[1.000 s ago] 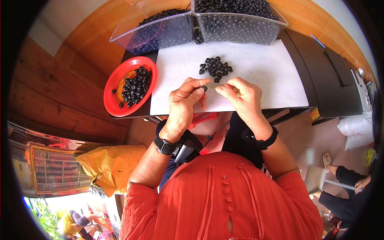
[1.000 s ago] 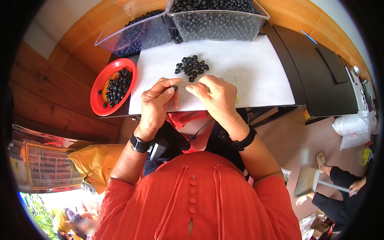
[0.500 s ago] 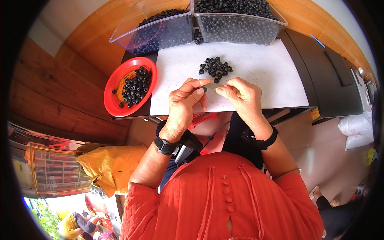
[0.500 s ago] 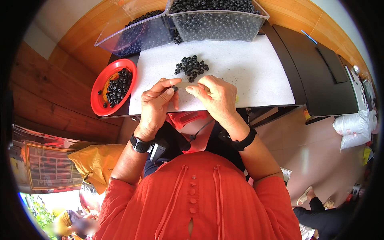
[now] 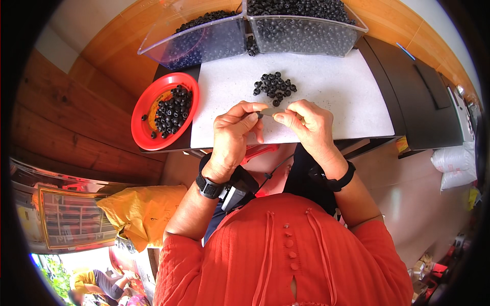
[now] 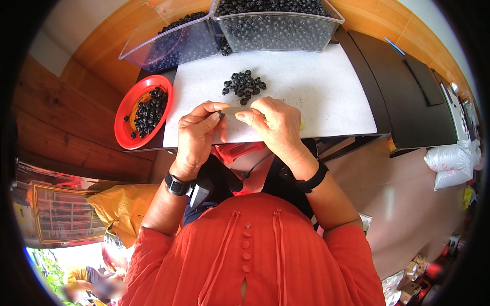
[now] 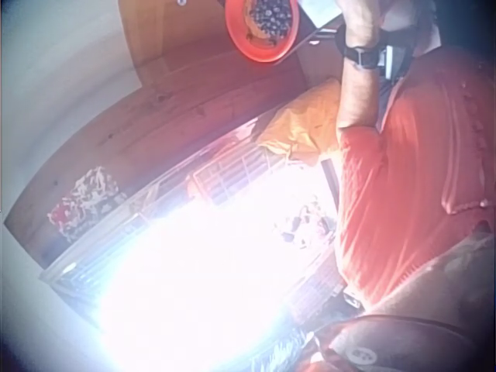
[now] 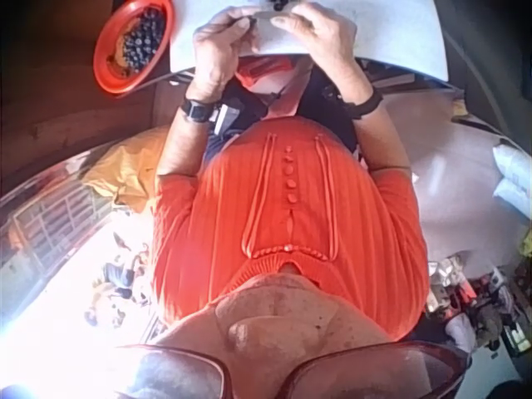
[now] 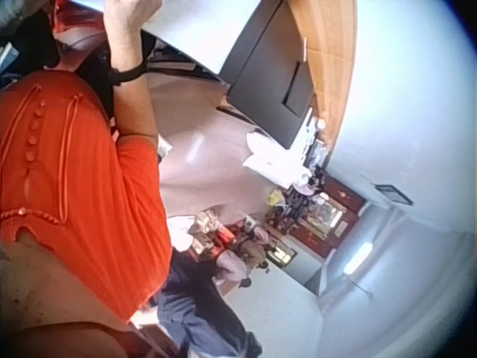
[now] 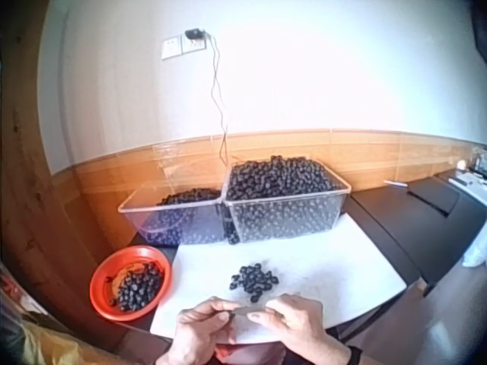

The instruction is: The recorder is sorting and cleaning small dark round objects, possibly berries or seeds, using a small blade.

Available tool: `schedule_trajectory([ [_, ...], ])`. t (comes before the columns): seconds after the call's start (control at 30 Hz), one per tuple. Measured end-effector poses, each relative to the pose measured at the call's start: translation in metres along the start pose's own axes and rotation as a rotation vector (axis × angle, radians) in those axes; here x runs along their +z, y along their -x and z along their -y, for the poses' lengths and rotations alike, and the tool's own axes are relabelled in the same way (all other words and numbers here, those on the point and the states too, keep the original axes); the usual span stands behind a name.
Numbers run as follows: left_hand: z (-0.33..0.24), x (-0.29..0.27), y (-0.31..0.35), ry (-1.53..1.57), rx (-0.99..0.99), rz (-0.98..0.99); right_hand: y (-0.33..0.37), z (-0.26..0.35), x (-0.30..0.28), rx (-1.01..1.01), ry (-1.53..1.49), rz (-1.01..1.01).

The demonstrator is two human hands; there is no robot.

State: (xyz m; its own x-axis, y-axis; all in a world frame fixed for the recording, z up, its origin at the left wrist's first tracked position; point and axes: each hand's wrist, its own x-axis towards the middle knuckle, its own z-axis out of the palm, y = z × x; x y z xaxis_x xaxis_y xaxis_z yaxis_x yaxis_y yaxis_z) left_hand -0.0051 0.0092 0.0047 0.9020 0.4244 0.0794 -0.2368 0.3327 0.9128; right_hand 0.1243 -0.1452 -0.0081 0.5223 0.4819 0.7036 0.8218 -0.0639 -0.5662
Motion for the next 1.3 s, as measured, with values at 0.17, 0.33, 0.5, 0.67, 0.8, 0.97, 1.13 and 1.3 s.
schedule_trajectory([
  [0.17,-0.002,-0.001,0.000,0.029,-0.027,-0.003,0.000,0.000,0.001,-0.015,0.005,-0.006],
  [0.33,-0.005,0.002,0.000,0.056,-0.058,-0.014,-0.001,0.000,0.000,-0.026,0.005,-0.007],
  [0.5,-0.005,0.000,0.001,0.102,-0.090,-0.009,-0.002,0.000,0.000,-0.037,-0.001,0.000],
  [0.67,-0.007,-0.001,0.000,0.131,-0.107,0.007,-0.002,-0.002,-0.002,-0.039,-0.016,0.018],
  [0.8,-0.005,-0.003,0.001,0.162,-0.121,0.027,-0.001,-0.003,-0.002,-0.028,-0.036,0.034],
  [0.97,-0.005,-0.003,0.002,0.178,-0.153,0.049,-0.001,-0.004,-0.004,-0.027,-0.083,0.051],
  [1.13,-0.007,0.009,0.002,0.214,-0.181,-0.038,0.001,-0.005,-0.005,-0.051,-0.156,0.069],
  [1.3,-0.011,0.006,0.001,0.236,-0.133,0.039,0.003,-0.006,-0.004,0.117,-0.242,-0.005],
])
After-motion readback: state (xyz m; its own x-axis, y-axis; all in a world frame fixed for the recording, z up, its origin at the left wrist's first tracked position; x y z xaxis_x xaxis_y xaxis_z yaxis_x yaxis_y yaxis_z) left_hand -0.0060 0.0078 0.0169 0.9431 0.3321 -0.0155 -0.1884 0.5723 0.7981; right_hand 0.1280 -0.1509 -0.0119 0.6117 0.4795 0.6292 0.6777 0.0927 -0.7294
